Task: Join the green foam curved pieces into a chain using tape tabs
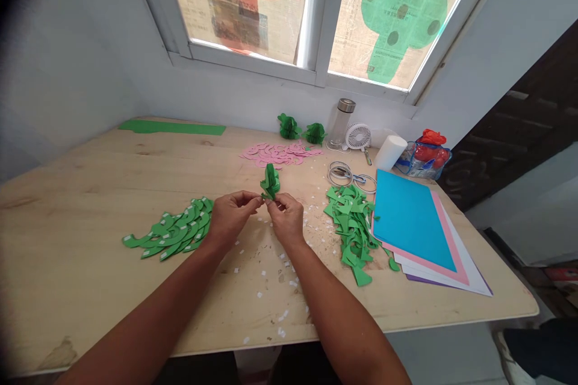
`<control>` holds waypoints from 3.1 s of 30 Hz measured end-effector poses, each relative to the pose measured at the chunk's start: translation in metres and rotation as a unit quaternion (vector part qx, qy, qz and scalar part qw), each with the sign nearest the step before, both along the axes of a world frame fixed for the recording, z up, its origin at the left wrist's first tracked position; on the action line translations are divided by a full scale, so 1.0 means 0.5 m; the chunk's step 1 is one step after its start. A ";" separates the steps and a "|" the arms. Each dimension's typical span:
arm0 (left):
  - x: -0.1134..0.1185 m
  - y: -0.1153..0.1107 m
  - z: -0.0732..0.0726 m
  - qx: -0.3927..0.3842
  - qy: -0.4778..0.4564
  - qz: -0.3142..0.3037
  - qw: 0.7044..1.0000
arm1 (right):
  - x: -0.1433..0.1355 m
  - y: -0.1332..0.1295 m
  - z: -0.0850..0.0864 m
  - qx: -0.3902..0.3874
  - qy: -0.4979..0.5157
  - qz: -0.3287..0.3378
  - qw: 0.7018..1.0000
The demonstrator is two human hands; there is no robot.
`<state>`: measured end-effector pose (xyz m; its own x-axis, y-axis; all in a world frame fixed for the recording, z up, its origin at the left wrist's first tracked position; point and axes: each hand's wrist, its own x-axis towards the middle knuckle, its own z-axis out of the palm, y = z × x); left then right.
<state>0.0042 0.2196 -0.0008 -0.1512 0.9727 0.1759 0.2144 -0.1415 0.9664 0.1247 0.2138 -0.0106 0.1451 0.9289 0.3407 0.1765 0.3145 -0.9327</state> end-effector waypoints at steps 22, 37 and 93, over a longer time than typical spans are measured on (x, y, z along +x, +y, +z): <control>0.003 -0.011 0.021 0.006 -0.006 -0.016 1.000 | 0.007 0.009 -0.009 -0.023 0.036 -0.004 0.999; 0.001 -0.006 0.012 0.012 0.017 -0.003 1.000 | 0.004 0.002 0.000 0.004 -0.003 -0.011 1.000; -0.011 -0.005 0.040 -0.048 -0.154 -0.059 0.985 | 0.014 0.008 0.006 -0.131 0.164 0.074 0.975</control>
